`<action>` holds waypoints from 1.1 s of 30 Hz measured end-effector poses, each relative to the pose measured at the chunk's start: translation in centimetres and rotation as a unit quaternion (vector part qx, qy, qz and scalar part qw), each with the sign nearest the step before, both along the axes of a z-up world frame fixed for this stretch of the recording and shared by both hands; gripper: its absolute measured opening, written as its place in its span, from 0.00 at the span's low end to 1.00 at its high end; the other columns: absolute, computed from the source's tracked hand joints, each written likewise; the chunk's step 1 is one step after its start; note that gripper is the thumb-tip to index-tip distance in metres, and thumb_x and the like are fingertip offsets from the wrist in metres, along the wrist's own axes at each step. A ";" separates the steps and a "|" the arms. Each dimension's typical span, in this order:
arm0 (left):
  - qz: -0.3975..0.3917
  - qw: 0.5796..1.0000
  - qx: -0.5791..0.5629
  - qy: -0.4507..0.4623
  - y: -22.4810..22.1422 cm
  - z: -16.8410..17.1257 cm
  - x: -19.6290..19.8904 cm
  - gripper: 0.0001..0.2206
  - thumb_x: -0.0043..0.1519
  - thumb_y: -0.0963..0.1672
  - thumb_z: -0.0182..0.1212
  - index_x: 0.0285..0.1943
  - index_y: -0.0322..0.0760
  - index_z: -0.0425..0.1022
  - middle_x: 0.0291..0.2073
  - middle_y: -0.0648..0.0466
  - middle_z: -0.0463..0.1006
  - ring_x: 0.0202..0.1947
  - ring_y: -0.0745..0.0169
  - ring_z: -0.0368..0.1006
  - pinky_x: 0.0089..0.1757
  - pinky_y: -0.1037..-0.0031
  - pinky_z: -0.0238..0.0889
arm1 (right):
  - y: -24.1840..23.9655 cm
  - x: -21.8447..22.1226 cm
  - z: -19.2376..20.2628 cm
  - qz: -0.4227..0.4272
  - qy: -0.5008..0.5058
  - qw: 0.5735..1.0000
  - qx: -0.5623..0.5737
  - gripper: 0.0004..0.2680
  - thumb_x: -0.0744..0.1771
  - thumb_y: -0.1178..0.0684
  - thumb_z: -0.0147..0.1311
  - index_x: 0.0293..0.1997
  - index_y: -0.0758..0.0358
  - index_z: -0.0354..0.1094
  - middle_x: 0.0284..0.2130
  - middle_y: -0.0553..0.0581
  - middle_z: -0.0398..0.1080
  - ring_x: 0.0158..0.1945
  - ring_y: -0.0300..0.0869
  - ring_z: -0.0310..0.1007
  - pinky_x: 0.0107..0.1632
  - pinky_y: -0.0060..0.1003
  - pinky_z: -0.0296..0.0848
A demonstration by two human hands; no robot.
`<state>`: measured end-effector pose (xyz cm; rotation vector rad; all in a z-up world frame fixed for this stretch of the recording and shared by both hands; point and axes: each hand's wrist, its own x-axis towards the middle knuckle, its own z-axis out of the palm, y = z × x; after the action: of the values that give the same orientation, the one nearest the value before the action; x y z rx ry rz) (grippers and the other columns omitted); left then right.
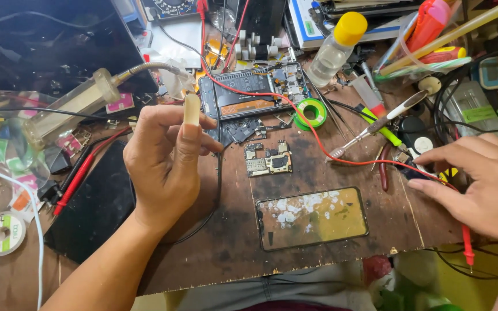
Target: Heating a motherboard area with a heat gun, manipulating small components with tweezers, and testing circuits with a multimeter probe.
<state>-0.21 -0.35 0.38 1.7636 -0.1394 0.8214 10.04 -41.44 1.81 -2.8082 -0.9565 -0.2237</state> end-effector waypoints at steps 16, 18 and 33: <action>-0.053 0.988 0.140 -0.030 -0.9 0.7 -0.6 0.13 0.67 0.46 0.58 0.50 0.28 0.71 0.40 0.43 0.78 0.38 0.54 0.80 0.40 0.71 0.78 | 8.5 -4.1 7.2 0.076 -0.003 0.985 0.157 0.02 0.65 0.58 0.66 0.36 0.61 0.77 0.17 0.53 0.63 0.22 0.43 0.54 0.33 0.37 0.55; -0.080 0.981 0.169 -0.043 -1.0 1.3 -0.6 0.16 0.67 0.48 0.57 0.53 0.28 0.71 0.45 0.42 0.79 0.44 0.48 0.80 0.47 0.65 0.76 | 11.7 -4.4 9.7 0.129 0.005 0.981 0.142 0.02 0.65 0.58 0.64 0.36 0.61 0.77 0.15 0.53 0.59 0.20 0.45 0.52 0.30 0.39 0.53; -0.064 0.970 0.222 -0.077 0.0 2.2 -0.4 0.07 0.69 0.41 0.52 0.42 0.32 0.75 0.45 0.47 0.78 0.44 0.47 0.75 0.52 0.57 0.64 | 21.9 -4.4 10.8 0.341 -0.083 0.918 0.182 0.04 0.69 0.55 0.61 0.41 0.65 0.74 0.25 0.54 0.64 0.25 0.49 0.55 0.33 0.43 0.59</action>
<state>-0.61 -0.30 2.58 2.0785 -0.5722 0.8778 5.68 -19.57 12.62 -1.9993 -1.6597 -0.4827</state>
